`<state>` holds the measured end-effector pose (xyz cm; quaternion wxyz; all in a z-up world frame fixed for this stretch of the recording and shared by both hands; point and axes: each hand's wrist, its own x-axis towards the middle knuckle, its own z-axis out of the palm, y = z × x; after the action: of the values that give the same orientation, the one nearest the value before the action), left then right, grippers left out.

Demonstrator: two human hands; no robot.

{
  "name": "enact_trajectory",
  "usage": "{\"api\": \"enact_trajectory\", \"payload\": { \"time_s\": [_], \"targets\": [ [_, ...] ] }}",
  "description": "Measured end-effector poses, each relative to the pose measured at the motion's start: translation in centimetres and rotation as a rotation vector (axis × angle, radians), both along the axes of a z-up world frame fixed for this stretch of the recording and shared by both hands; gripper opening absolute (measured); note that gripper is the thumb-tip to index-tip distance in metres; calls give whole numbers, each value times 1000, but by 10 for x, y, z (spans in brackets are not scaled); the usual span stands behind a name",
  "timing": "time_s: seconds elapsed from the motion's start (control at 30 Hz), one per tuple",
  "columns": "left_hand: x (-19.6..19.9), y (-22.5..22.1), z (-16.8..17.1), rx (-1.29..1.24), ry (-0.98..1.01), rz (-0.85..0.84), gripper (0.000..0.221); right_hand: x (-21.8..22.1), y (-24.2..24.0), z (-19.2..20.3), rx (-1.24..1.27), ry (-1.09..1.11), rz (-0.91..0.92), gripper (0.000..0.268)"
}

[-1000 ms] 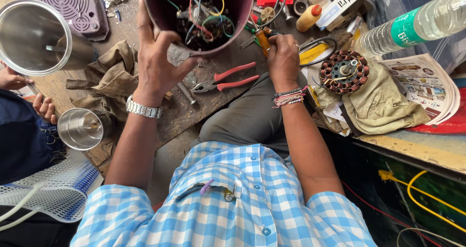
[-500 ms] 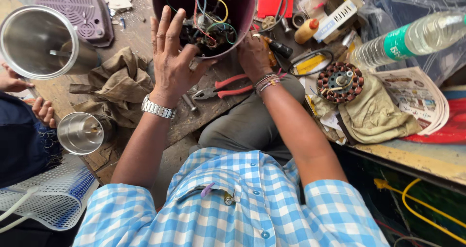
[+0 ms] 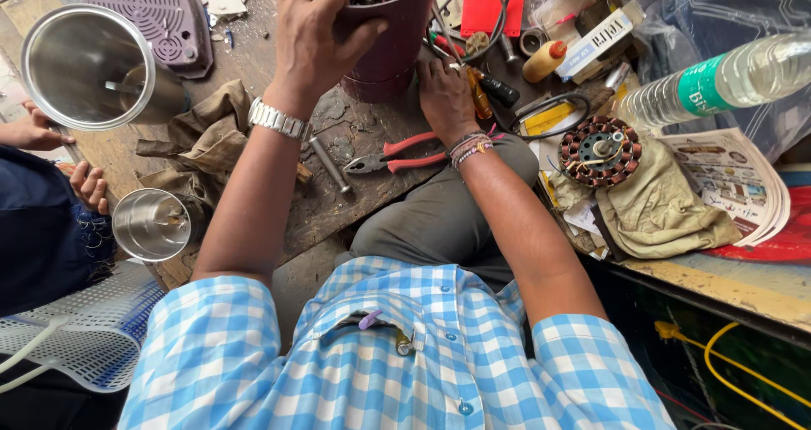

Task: The person works on the internal wiring of a disassembled blender base using a screwdriver and pliers. They adjust wires and components within the motor housing, then handle a metal blender jar, placing it on the base and inspecting the interior before setting it aside.

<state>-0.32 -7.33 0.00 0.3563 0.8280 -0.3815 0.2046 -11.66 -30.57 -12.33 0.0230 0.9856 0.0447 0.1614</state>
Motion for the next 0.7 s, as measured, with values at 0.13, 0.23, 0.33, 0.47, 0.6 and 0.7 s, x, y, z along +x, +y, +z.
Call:
{"api": "enact_trajectory", "payload": {
  "time_s": [0.13, 0.23, 0.33, 0.47, 0.6, 0.7],
  "targets": [
    [8, -10, 3, -36, -16, -10, 43, -13, 8, 32, 106, -4, 41, 18],
    [11, -16, 7, -55, -61, -4, 43, -31, 11, 69, 345, -270, 16, 21],
    [9, -17, 7, -33, -76, 32, 45, -52, 14, 98, 880, -289, -128, 20],
    [10, -26, 8, -18, -101, 8, 39, -67, 30, 113, 965, -239, -110, 20],
    [13, -26, 16, -17, -91, 3, 41, -65, 41, 122, 930, -257, -67, 19],
    [13, -23, 18, -21, -53, 0, 47, -64, 42, 122, 873, -258, -32, 17]
  ]
}}
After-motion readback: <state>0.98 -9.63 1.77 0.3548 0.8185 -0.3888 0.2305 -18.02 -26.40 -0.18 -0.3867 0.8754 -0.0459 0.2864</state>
